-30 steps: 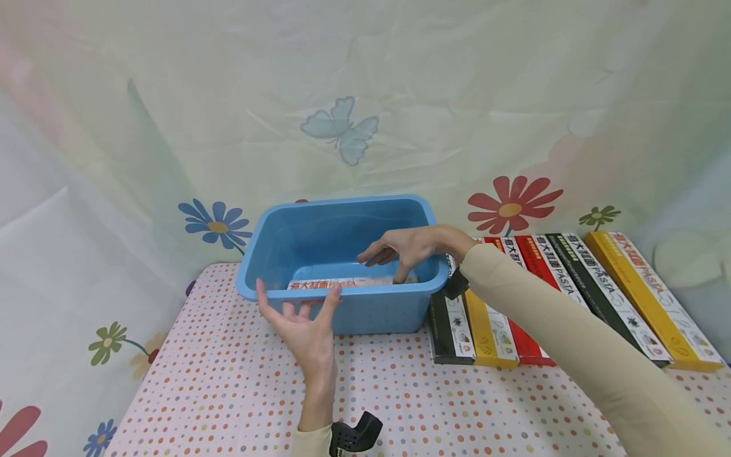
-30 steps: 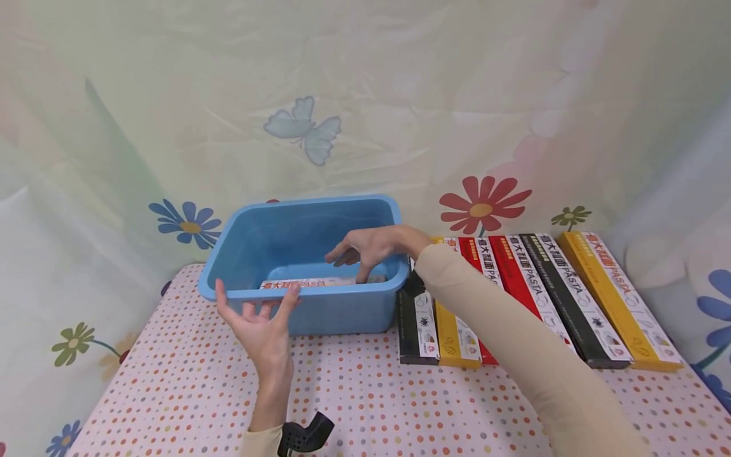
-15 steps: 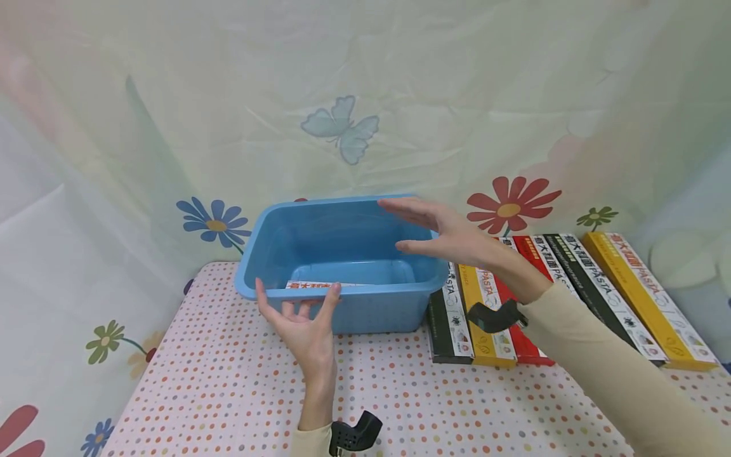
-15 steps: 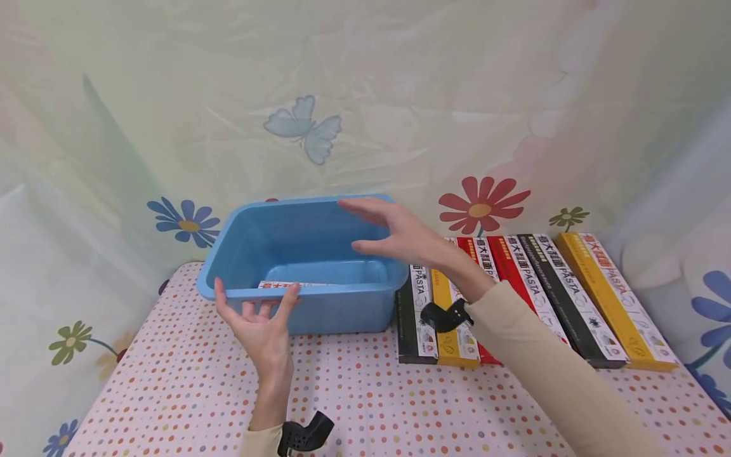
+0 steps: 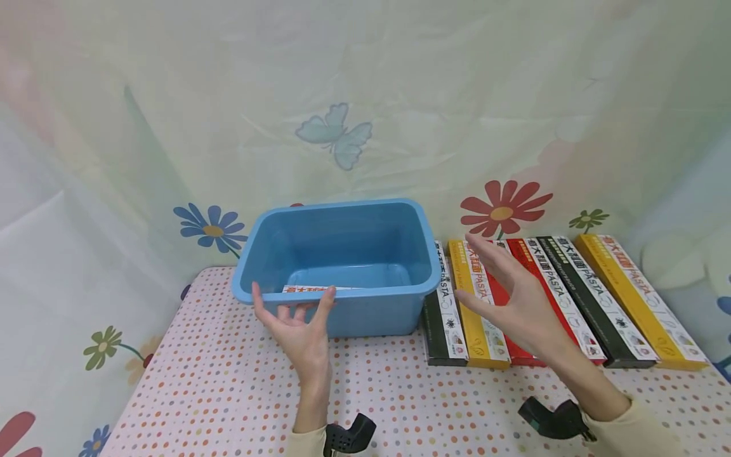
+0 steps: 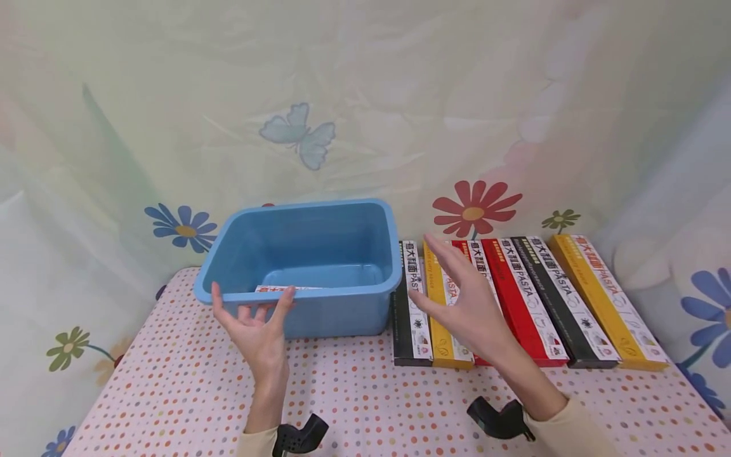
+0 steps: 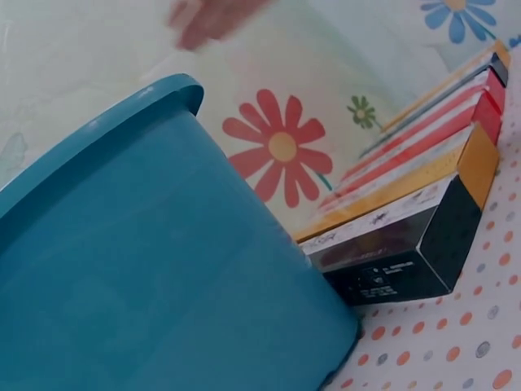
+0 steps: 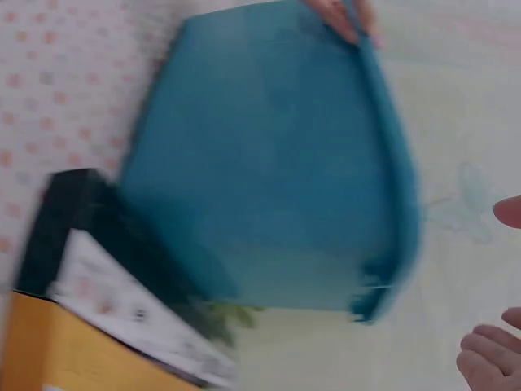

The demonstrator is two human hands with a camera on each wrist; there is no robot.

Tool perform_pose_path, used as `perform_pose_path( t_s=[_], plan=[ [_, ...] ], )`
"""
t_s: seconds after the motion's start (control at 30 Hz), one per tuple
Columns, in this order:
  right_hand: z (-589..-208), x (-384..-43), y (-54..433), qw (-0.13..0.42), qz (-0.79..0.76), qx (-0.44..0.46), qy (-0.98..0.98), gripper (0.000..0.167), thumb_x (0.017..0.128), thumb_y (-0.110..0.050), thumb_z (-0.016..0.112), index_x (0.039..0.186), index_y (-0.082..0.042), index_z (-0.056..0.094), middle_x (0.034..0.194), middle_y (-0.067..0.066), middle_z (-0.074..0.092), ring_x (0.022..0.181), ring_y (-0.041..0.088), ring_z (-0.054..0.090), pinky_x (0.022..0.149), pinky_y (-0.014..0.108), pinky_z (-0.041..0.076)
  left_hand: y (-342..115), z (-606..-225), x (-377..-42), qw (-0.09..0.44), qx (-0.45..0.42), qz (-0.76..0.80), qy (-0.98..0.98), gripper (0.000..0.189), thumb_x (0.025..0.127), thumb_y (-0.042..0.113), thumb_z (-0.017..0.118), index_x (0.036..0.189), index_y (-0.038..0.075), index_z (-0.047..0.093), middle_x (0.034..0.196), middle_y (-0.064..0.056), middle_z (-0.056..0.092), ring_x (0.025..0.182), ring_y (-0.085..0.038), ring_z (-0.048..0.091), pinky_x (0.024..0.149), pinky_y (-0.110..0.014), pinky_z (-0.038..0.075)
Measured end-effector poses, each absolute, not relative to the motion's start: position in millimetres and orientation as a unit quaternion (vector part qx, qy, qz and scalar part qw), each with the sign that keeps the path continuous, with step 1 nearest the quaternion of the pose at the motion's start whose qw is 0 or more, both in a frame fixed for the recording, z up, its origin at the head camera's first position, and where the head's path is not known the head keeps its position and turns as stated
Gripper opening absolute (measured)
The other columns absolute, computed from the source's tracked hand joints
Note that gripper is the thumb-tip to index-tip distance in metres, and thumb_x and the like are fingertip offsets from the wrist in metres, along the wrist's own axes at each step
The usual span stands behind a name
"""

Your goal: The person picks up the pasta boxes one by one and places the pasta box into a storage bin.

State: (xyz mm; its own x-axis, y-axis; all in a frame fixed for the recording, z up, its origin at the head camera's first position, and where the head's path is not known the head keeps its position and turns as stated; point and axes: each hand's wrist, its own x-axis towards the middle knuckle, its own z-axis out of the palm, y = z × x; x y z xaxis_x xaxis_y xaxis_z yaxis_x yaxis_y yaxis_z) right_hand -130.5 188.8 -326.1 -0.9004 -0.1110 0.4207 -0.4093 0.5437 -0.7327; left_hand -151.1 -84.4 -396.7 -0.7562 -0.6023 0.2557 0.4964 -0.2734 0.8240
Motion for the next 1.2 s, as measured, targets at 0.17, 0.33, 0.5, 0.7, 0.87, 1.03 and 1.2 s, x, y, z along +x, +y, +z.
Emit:
perform_pose_path(
  t_s=[0.17, 0.33, 0.5, 0.7, 0.87, 1.03, 1.2],
  plan=[
    [-373.3, -124.5, 184.2, 0.132, 0.432, 0.095, -0.887, 0.09, 0.085, -0.012, 0.086, 0.16, -0.002, 0.037, 0.161, 0.026, 0.039, 0.143, 0.052, 0.04, 0.105, 0.074, 0.045, -85.3, -398.4, -150.9, 0.345, 0.047, -0.797, -0.494, 0.119, 0.08, -0.005, 0.087, 0.168, 0.024, 0.012, 0.162, -0.023, 0.028, 0.124, -0.046, 0.06, 0.085, -0.038, 0.066],
    [-409.9, -125.3, 174.3, 0.073, 0.434, 0.044, -0.897, 0.091, 0.086, -0.016, 0.087, 0.159, 0.003, 0.036, 0.16, 0.03, 0.037, 0.144, 0.053, 0.037, 0.11, 0.072, 0.042, -85.2, -398.9, -150.1, 0.341, 0.042, -0.802, -0.489, 0.118, 0.081, -0.005, 0.086, 0.168, 0.026, 0.012, 0.163, -0.021, 0.026, 0.128, -0.045, 0.058, 0.086, -0.038, 0.066],
    [-428.2, -128.9, 164.7, 0.033, 0.441, 0.015, -0.897, 0.097, 0.085, -0.015, 0.086, 0.161, 0.005, 0.029, 0.163, 0.03, 0.03, 0.146, 0.05, 0.033, 0.117, 0.069, 0.037, -85.2, -399.5, -150.1, 0.338, 0.042, -0.804, -0.487, 0.118, 0.081, -0.005, 0.086, 0.168, 0.026, 0.012, 0.166, -0.021, 0.022, 0.13, -0.046, 0.056, 0.087, -0.038, 0.065],
    [-438.5, -133.7, 158.3, 0.016, 0.44, 0.003, -0.898, 0.1, 0.086, -0.011, 0.085, 0.162, 0.006, 0.023, 0.164, 0.031, 0.026, 0.145, 0.048, 0.033, 0.119, 0.067, 0.035, -85.6, -399.7, -149.8, 0.338, 0.045, -0.802, -0.49, 0.118, 0.082, -0.004, 0.086, 0.168, 0.027, 0.012, 0.166, -0.021, 0.022, 0.131, -0.046, 0.055, 0.086, -0.039, 0.066],
    [-438.8, -136.7, 155.2, 0.023, 0.429, -0.008, -0.903, 0.1, 0.086, -0.009, 0.083, 0.162, 0.008, 0.02, 0.164, 0.033, 0.024, 0.144, 0.05, 0.032, 0.118, 0.069, 0.034, -86.0, -399.5, -149.7, 0.34, 0.045, -0.799, -0.494, 0.117, 0.082, -0.003, 0.087, 0.168, 0.027, 0.013, 0.167, -0.02, 0.019, 0.132, -0.046, 0.054, 0.087, -0.038, 0.065],
    [-436.7, -135.2, 153.8, 0.017, 0.432, -0.028, -0.901, 0.1, 0.086, -0.009, 0.082, 0.162, 0.009, 0.019, 0.165, 0.033, 0.022, 0.145, 0.049, 0.032, 0.12, 0.068, 0.033, -84.9, -399.0, -149.5, 0.34, 0.045, -0.797, -0.498, 0.117, 0.081, -0.004, 0.087, 0.168, 0.025, 0.013, 0.165, -0.02, 0.024, 0.127, -0.045, 0.058, 0.086, -0.038, 0.066],
    [-438.5, -133.1, 149.6, 0.025, 0.441, -0.03, -0.897, 0.103, 0.084, -0.008, 0.084, 0.161, 0.01, 0.019, 0.165, 0.033, 0.023, 0.145, 0.049, 0.032, 0.12, 0.066, 0.033, -84.9, -396.4, -148.6, 0.336, 0.048, -0.802, -0.492, 0.117, 0.082, -0.002, 0.087, 0.168, 0.026, 0.013, 0.166, -0.021, 0.02, 0.128, -0.045, 0.057, 0.085, -0.041, 0.066]
  ],
)
